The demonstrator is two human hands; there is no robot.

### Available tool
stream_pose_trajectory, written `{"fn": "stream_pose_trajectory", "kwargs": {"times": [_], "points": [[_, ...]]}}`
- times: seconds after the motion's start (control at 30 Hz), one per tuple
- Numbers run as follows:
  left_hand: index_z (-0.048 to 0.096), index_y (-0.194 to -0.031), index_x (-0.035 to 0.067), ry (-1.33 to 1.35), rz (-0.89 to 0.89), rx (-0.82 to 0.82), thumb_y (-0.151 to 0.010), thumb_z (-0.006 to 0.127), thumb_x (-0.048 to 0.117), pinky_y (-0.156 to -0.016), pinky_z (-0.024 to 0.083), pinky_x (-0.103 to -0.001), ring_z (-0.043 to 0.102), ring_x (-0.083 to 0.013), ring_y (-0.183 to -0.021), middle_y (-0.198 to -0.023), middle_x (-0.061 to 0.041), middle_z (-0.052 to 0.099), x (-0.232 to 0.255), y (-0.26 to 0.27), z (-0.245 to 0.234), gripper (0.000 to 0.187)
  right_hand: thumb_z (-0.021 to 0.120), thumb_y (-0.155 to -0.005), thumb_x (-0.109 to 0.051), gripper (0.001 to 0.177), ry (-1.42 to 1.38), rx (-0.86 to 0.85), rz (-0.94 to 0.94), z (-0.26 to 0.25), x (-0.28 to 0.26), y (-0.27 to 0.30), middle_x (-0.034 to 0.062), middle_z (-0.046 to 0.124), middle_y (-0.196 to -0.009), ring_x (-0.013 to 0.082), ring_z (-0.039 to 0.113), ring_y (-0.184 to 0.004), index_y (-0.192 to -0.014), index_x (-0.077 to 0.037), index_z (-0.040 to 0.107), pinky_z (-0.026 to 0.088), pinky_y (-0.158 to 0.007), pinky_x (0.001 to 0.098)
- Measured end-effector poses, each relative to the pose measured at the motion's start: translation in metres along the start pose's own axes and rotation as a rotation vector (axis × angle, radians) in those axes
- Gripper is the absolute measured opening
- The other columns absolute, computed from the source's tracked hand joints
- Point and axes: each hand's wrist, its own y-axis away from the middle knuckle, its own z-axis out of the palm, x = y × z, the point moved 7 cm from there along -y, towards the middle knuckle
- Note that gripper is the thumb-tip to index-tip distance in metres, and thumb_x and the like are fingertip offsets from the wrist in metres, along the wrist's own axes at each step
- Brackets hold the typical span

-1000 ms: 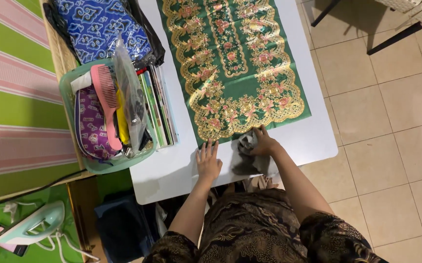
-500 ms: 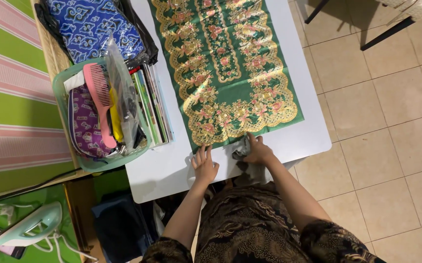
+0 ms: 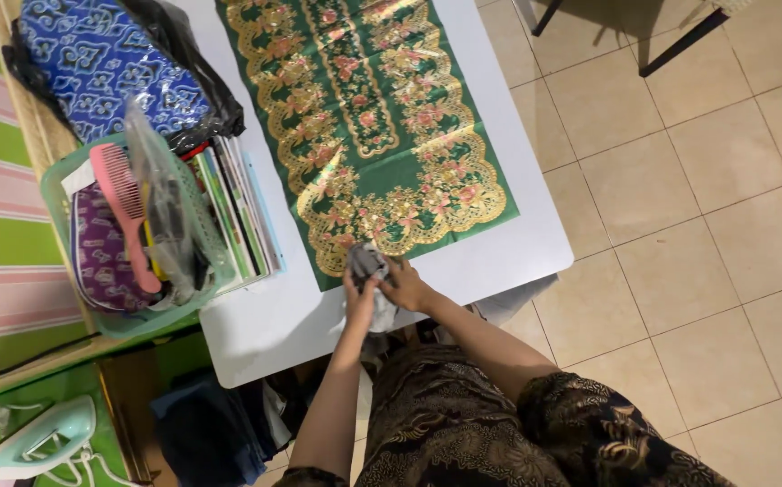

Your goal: The person organizes items on a white table by placing a notebook and a beige tote bag into a black plastic bag. They then fold a green and gold patterned cloth, place a pink comb and a grey cloth into a green plastic basket, and wipe the table surface with the grey cloth.

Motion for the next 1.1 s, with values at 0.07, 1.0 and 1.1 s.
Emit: {"fn": "stream_pose_trajectory", "kwargs": {"times": [0.07, 1.0, 1.1], "points": [[0.026, -0.161, 0.006, -0.073, 0.029, -0.101, -0.096, 0.068, 0.031, -0.106, 0.044, -0.038, 0.055, -0.0293, -0.131, -0.147, -0.019, 0.052, 0.017, 0.014, 0.044, 0.082, 0.057, -0.093, -0.048, 0.088, -0.321, -0.029, 0.04, -0.007, 0.035, -0.003, 0.0276, 0.05, -0.149, 0.0433, 0.049, -0.139, -0.164, -0.008, 0.022, 0.038, -0.118, 0.0471], [0.029, -0.138, 0.014, 0.175, -0.29, -0.081, -0.085, 0.064, 0.034, -0.094, 0.049, -0.039, 0.06, -0.0284, -0.114, -0.126, -0.019, 0.056, 0.074, 0.041, 0.63, 0.066, 0.087, -0.068, -0.005, 0.11, 0.003, 0.354, -0.366, -0.462, 0.298, 0.206, 0.0369, 0.027, -0.145, 0.046, 0.027, -0.14, -0.148, 0.012, 0.014, 0.031, -0.112, 0.0501], [0.031, -0.142, 0.021, 0.193, -0.513, -0.255, -0.085, 0.061, 0.045, -0.092, 0.044, -0.042, 0.053, -0.0235, -0.119, -0.132, -0.011, 0.049, 0.075, -0.005, 0.668, 0.069, 0.09, -0.064, -0.007, 0.107, -0.005, 0.438, -0.234, -0.532, 0.292, 0.177, 0.0259, 0.043, -0.14, 0.0356, 0.042, -0.134, -0.148, 0.001, 0.025, 0.039, -0.109, 0.0444]]}}
